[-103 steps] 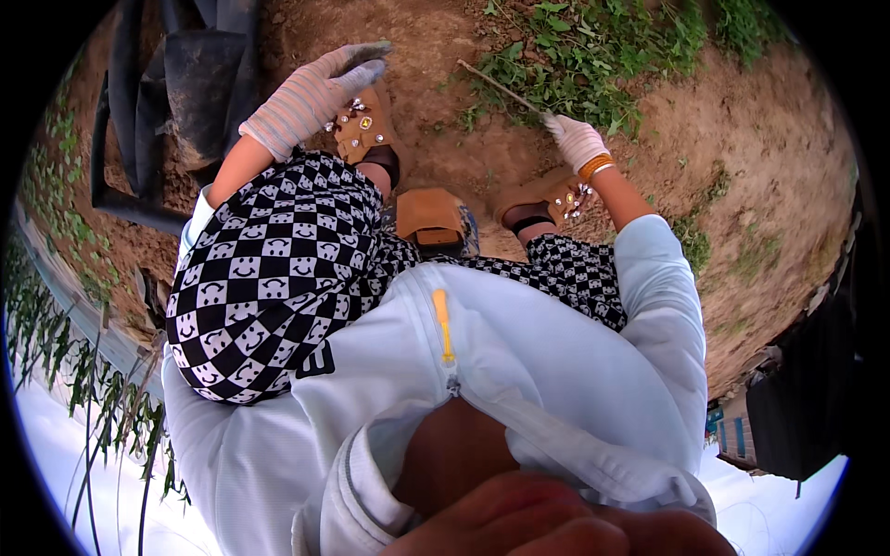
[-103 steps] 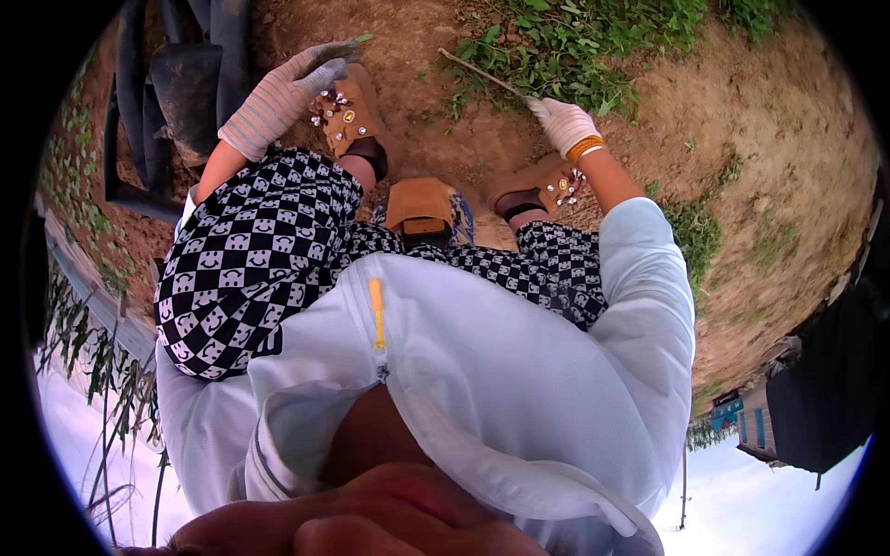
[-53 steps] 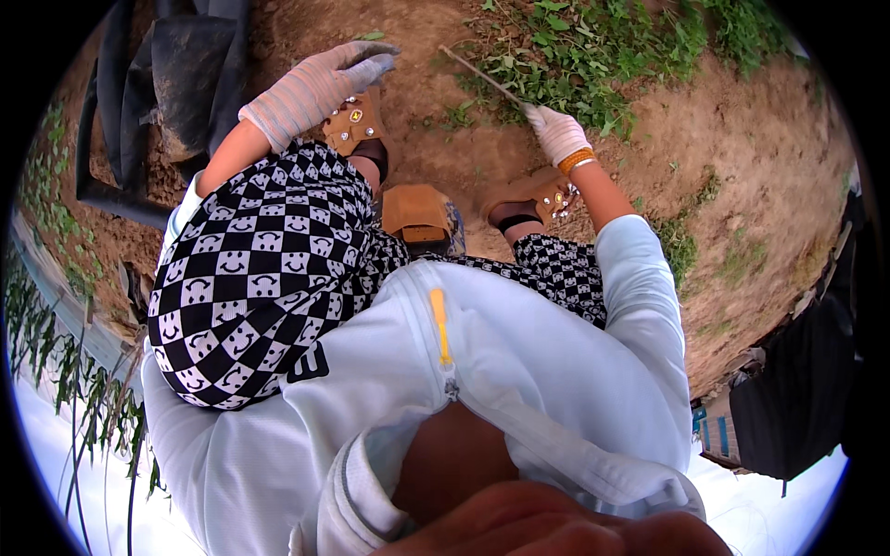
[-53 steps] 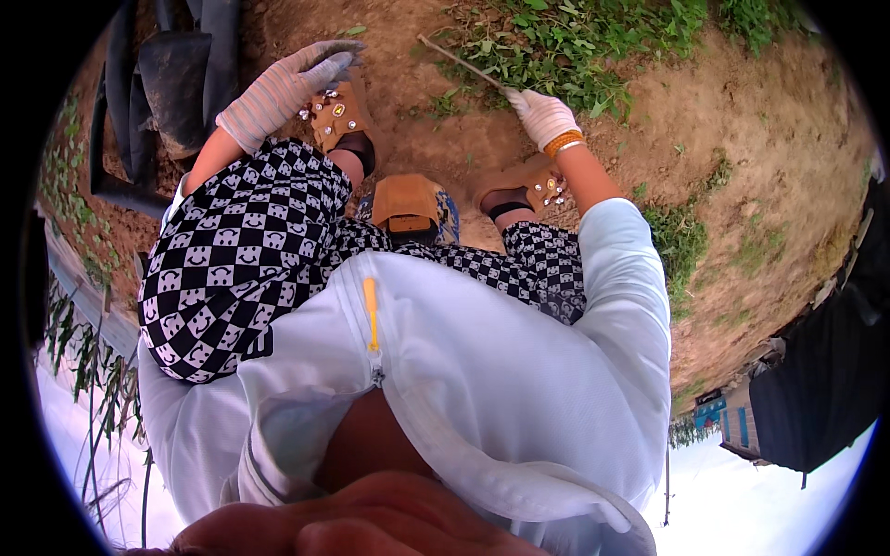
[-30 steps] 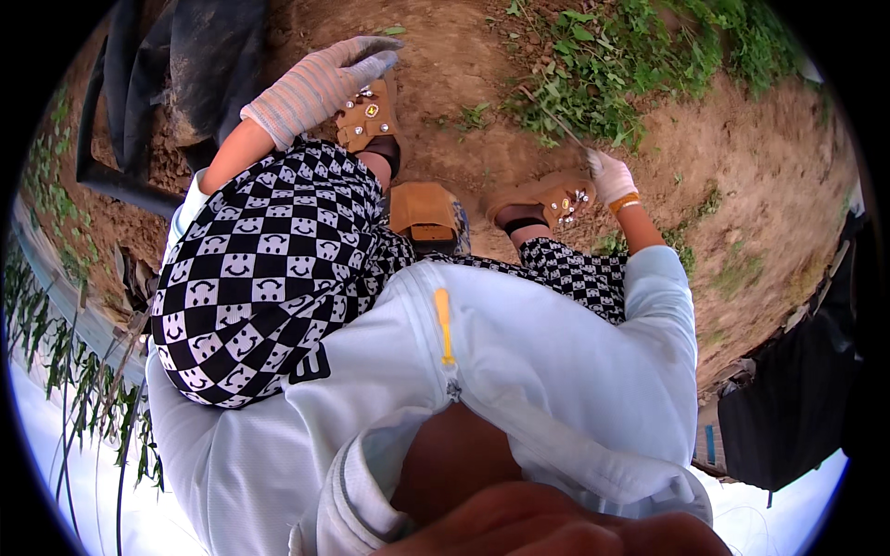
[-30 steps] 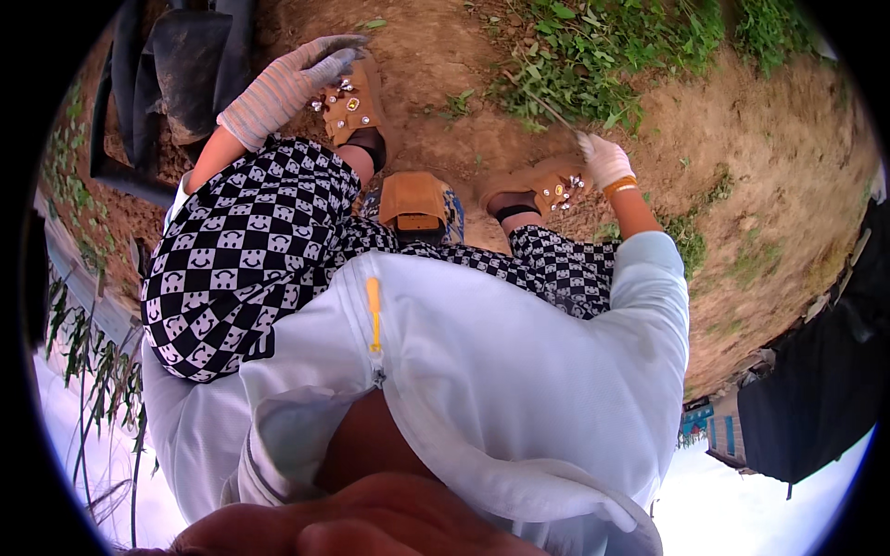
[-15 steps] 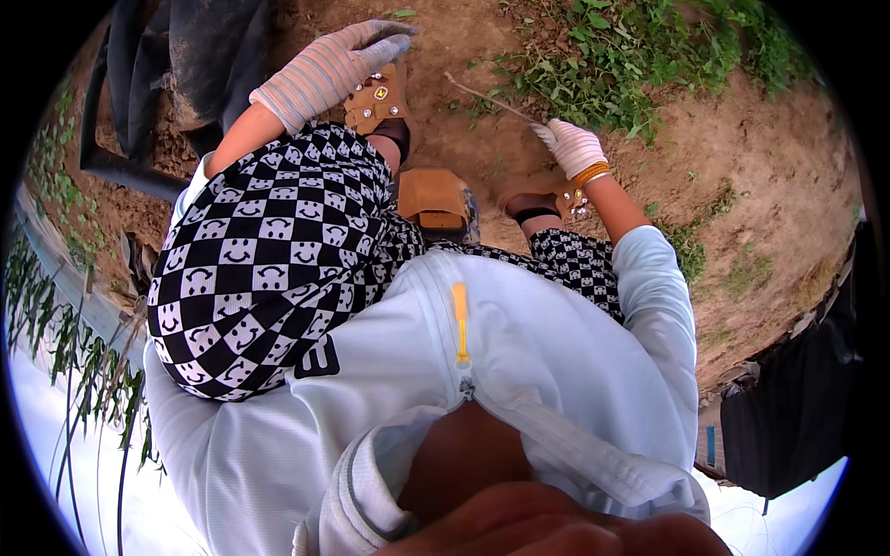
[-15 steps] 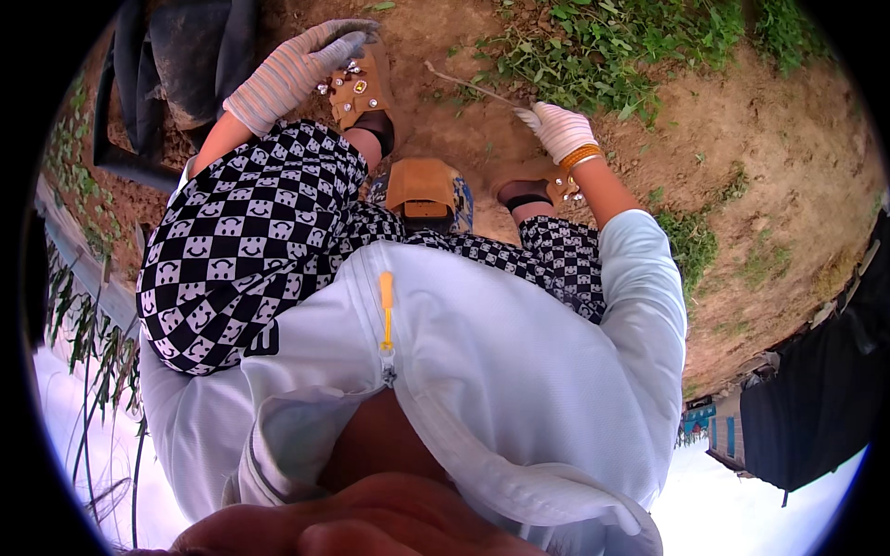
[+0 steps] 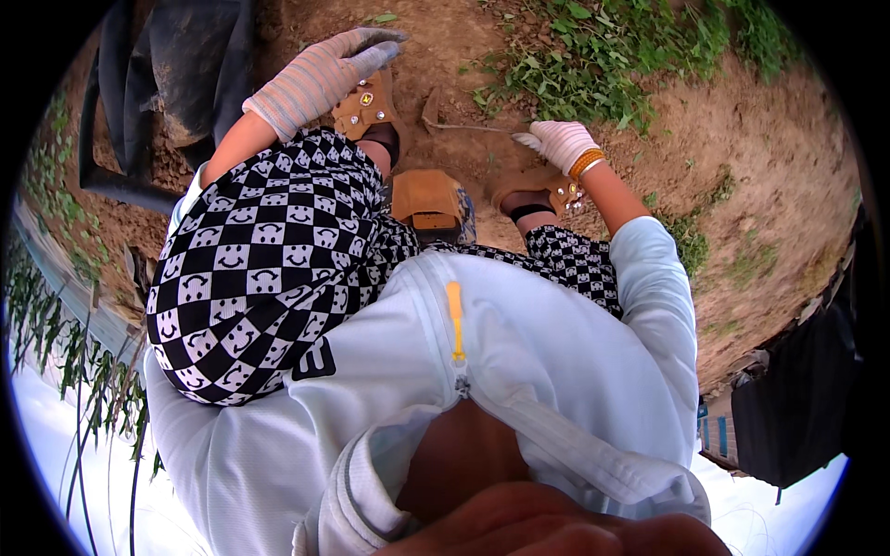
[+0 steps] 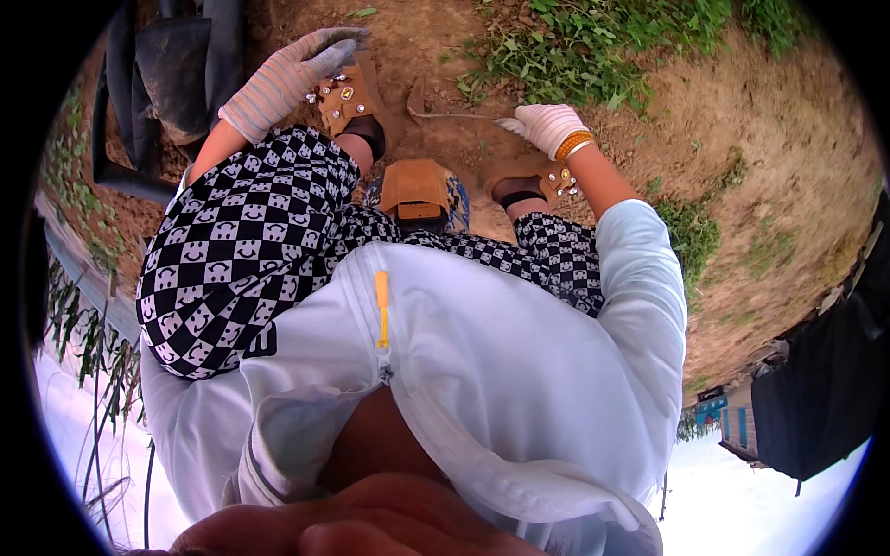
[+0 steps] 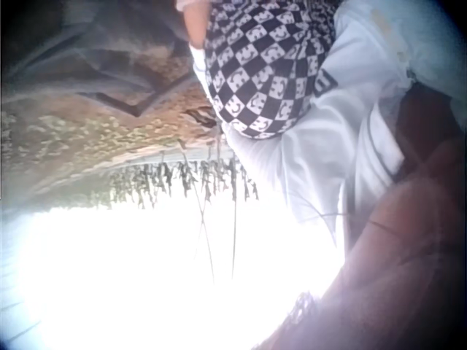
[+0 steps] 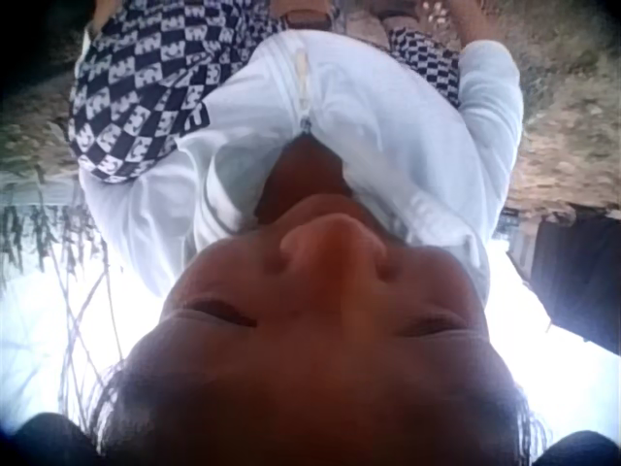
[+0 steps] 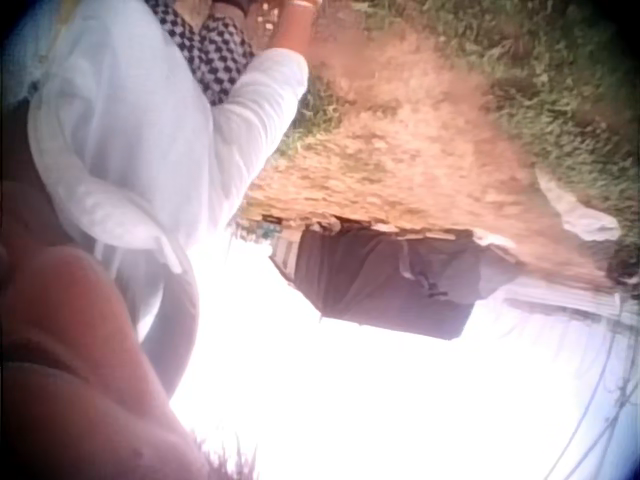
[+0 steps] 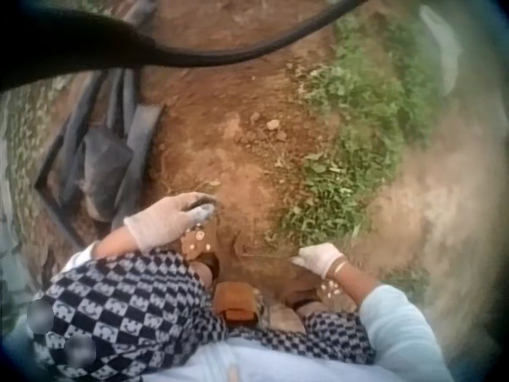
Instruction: The person uses a small hand tool to loosen soil and remove weeds from a garden bed. They pull the weeds by hand and place them in a pile on the ground. The person works along a row of small plants, clearing the surrounding area of unwanted vegetation.
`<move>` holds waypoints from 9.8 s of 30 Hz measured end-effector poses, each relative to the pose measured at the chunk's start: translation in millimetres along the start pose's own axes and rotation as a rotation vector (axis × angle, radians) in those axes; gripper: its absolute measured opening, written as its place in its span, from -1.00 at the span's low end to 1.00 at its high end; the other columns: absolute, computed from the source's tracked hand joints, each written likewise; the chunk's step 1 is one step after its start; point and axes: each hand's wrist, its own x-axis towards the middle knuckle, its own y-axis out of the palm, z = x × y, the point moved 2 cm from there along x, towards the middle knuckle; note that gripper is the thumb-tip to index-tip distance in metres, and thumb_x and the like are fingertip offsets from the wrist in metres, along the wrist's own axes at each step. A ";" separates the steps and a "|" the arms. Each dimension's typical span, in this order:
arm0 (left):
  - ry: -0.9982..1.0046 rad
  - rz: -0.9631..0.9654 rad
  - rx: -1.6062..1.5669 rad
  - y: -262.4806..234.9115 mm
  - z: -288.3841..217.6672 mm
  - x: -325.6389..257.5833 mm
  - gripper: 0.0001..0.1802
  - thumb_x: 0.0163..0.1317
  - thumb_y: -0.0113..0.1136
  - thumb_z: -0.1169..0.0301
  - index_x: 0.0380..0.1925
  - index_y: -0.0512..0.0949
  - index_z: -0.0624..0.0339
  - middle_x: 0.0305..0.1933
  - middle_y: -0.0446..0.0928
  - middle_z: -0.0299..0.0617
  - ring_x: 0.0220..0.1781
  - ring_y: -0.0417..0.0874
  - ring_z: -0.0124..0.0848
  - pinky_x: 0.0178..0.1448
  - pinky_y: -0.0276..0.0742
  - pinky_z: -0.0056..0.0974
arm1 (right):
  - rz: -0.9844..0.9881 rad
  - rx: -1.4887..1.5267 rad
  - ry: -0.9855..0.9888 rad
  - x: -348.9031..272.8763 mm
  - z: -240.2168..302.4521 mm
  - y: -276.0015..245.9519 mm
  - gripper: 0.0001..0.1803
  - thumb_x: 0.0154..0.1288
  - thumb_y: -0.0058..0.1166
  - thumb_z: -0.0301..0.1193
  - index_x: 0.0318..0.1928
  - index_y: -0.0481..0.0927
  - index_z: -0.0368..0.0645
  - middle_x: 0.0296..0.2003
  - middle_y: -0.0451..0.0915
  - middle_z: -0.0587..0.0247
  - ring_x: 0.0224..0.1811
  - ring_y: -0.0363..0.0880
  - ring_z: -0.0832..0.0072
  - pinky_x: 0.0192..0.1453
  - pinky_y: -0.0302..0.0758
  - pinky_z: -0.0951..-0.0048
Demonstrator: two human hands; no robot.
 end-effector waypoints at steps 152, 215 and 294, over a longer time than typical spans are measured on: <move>0.040 -0.493 0.186 -27.9 62.0 39.7 -0.78 0.16 0.23 0.56 -0.16 0.60 0.16 -0.07 0.53 -0.06 -0.03 0.60 -0.19 0.07 0.52 -0.23 | -0.575 0.827 0.333 11.0 80.9 -12.7 -0.52 0.49 -0.38 -0.04 0.03 0.41 -0.17 -0.20 0.54 -0.40 -0.08 0.47 -0.32 0.02 0.41 -0.14; 0.059 -0.295 0.188 16.0 50.3 29.2 -0.77 0.18 0.25 0.59 -0.14 0.56 0.23 -0.13 0.52 -0.21 -0.09 0.56 -0.40 0.03 0.48 -0.35 | -0.256 0.360 0.533 -118.2 -162.4 -38.0 -0.13 0.36 -0.53 0.34 -0.03 0.58 -0.17 -0.26 0.60 -0.26 -0.09 0.59 -0.10 0.09 0.46 0.05; 0.033 -0.143 0.253 17.7 15.0 30.9 -0.76 0.19 0.29 0.52 -0.13 0.54 0.23 -0.20 0.59 -0.20 -0.18 0.58 -0.45 -0.06 0.51 -0.36 | -0.643 0.665 0.529 -95.8 -117.6 139.5 -0.49 0.39 -0.12 0.08 -0.22 0.53 -0.16 -0.25 0.61 -0.10 -0.23 0.57 -0.08 -0.21 0.48 0.05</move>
